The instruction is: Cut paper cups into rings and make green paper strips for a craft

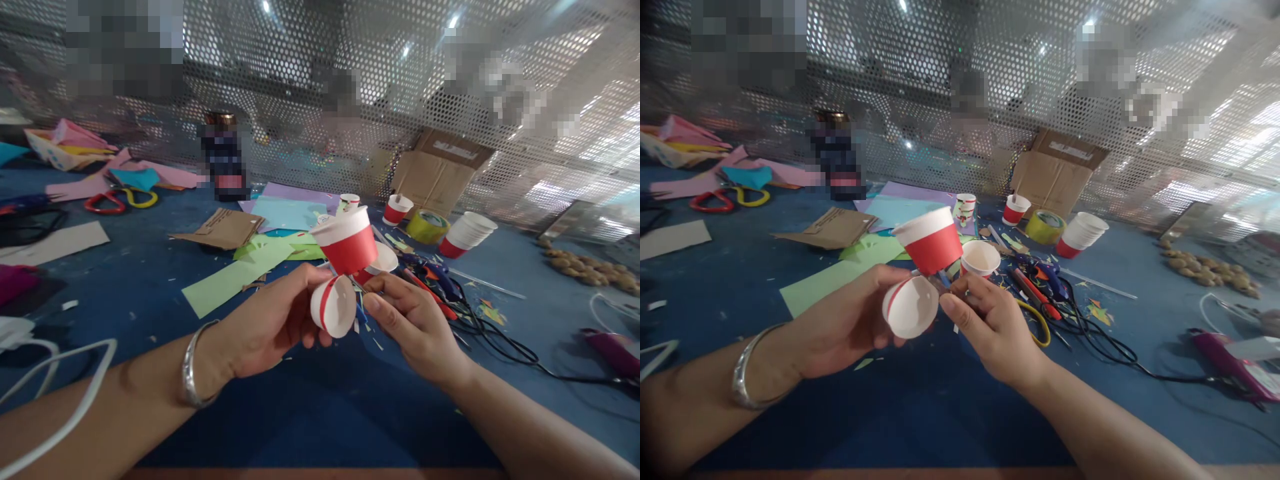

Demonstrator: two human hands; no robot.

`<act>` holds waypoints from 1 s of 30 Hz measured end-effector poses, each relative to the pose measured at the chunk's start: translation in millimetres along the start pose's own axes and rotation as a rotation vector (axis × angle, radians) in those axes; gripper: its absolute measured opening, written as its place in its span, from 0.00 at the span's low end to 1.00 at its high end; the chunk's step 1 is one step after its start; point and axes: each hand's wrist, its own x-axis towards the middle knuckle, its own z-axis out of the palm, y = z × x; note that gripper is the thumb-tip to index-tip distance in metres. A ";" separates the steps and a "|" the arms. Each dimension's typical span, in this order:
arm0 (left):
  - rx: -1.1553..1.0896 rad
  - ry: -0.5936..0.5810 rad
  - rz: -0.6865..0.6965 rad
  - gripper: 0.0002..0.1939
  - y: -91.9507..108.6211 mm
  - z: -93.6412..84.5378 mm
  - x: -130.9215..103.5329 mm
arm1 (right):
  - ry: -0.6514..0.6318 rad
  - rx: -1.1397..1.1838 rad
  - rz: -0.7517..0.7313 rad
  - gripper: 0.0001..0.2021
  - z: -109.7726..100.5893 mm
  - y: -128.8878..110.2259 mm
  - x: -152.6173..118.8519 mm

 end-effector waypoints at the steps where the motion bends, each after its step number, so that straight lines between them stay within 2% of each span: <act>1: 0.002 0.016 -0.021 0.19 1.4 0.0 -0.1 | -0.004 0.016 0.003 0.16 0.3 -0.6 0.2; 4: -0.001 0.041 -0.070 0.20 6.4 -0.4 -0.4 | -0.030 0.111 0.023 0.16 2.0 -1.7 0.2; 9: 0.003 -0.023 -0.090 0.18 12.4 -4.2 -0.9 | -0.070 0.262 0.093 0.16 5.3 -0.8 -1.9; 18: 0.017 0.043 -0.103 0.15 12.1 -13.7 0.8 | -0.118 0.377 0.132 0.16 7.0 2.2 -2.5; 27: -0.070 -0.152 -0.112 0.25 20.0 -20.6 5.6 | -0.094 0.407 0.156 0.17 4.8 2.3 -1.6; 30: -0.078 -0.172 -0.089 0.25 18.2 -20.0 5.3 | -0.097 0.384 0.170 0.16 4.6 2.8 -2.3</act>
